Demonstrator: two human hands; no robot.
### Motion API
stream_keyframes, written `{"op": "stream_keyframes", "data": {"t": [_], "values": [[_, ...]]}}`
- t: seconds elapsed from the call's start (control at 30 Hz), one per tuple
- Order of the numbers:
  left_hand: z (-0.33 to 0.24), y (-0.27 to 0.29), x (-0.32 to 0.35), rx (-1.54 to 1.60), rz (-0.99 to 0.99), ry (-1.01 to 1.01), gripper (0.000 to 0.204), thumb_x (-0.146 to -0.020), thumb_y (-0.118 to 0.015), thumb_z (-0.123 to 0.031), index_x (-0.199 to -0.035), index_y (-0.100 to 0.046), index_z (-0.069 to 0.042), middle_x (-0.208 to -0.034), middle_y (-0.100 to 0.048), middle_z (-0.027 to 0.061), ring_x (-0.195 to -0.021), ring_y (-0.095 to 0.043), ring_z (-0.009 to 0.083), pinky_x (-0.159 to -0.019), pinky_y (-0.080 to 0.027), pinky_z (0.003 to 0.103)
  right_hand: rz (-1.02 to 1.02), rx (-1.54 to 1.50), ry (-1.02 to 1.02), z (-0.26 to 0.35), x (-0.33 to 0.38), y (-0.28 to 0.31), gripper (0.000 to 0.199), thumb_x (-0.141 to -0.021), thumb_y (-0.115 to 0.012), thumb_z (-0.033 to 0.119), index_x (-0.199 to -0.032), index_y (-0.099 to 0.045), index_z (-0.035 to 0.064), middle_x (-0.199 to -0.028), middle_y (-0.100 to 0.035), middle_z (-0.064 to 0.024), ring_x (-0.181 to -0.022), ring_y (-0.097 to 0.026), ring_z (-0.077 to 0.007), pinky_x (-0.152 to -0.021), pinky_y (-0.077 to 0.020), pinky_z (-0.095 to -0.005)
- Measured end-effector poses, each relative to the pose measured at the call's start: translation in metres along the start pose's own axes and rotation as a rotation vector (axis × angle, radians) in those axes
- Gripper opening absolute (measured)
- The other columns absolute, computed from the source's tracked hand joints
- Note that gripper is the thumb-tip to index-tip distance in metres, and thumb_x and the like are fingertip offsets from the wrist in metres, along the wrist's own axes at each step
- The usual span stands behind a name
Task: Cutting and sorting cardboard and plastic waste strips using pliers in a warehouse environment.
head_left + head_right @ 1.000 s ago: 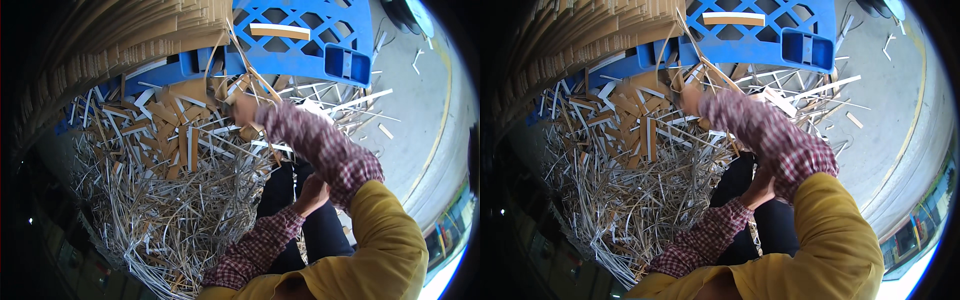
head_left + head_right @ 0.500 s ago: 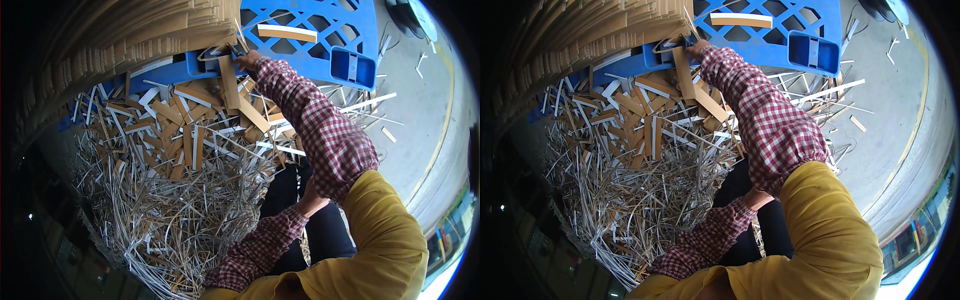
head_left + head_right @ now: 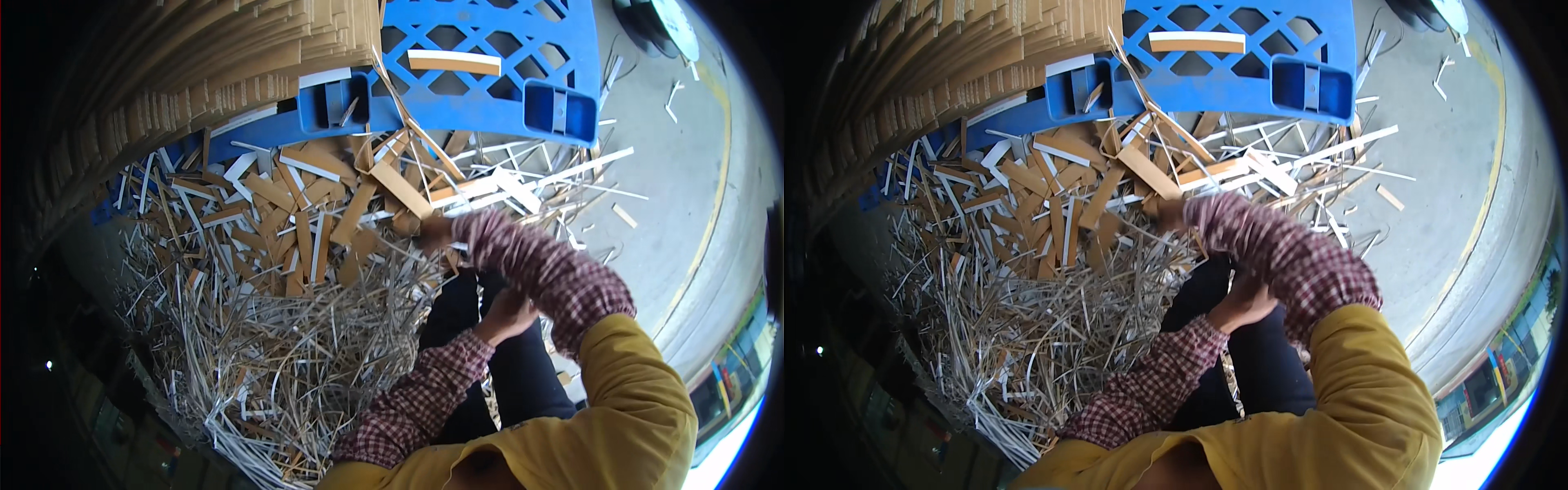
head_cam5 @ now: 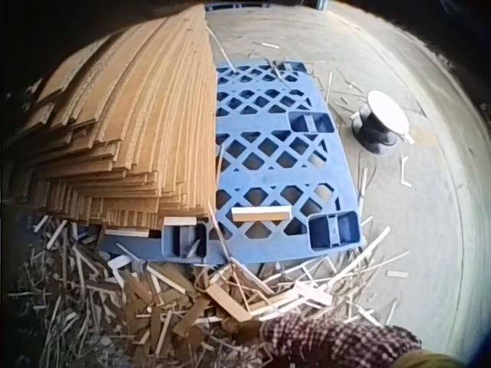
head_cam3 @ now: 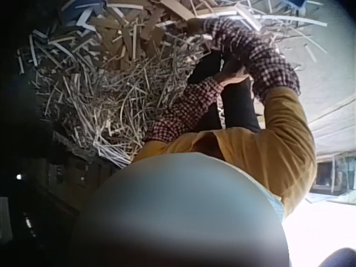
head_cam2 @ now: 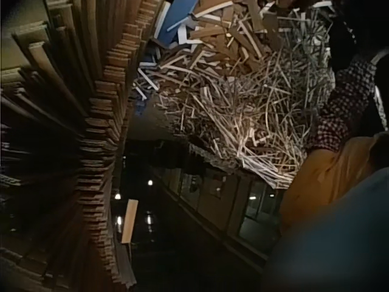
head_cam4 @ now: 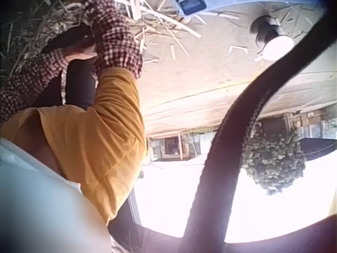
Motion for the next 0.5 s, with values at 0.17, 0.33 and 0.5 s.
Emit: {"op": "stream_keyframes", "data": {"t": [0.17,0.33,0.5], "values": [[0.07,0.005,0.017,0.483,-0.332,0.407,0.017,-0.084,-0.051,-0.017,-0.086,-0.054,0.0,-0.076,-0.058,0.0114,-0.064,-0.058,0.0168,-0.055,-0.044,0.026,-0.771,-0.168,-0.236,-0.007,0.082,0.163,0.028,-0.071,-0.06,0.026,-0.078,-0.059,-0.0014,-0.066,-0.058,-0.02,-0.06,-0.058,-0.0319,-0.056,-0.0447,-0.038],[0.197,0.089,-0.019,0.456,-0.751,0.313,0.027,-0.086,-0.05,-0.023,-0.096,-0.049,0.002,-0.088,-0.056,0.0097,-0.081,-0.054,0.0179,-0.074,-0.042,0.028,-0.82,-0.515,-0.347,0.002,0.166,0.143,0.037,-0.07,-0.06,0.033,-0.068,-0.057,-0.0039,-0.059,-0.054,-0.0183,-0.054,-0.053,-0.0251,-0.055,-0.0422,-0.0352],[0.256,0.237,-0.132,-0.072,-1.059,0.509,0.061,-0.075,-0.061,-0.03,-0.115,-0.035,0.008,-0.1,-0.052,0.0208,-0.09,-0.053,0.0299,-0.077,-0.042,0.035,-0.78,-0.713,-0.505,-0.045,0.243,0.028,0.04,-0.072,-0.058,0.033,-0.074,-0.058,-0.0069,-0.053,-0.05,-0.0134,-0.05,-0.048,-0.0166,-0.051,-0.0391,-0.0338]]}}
Point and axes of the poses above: each hand's wrist, its own x-axis away from the middle knuckle, its own y-axis out of the back of the hand, z = x × y, the point moved 8 cm from there along -x, towards the middle knuckle
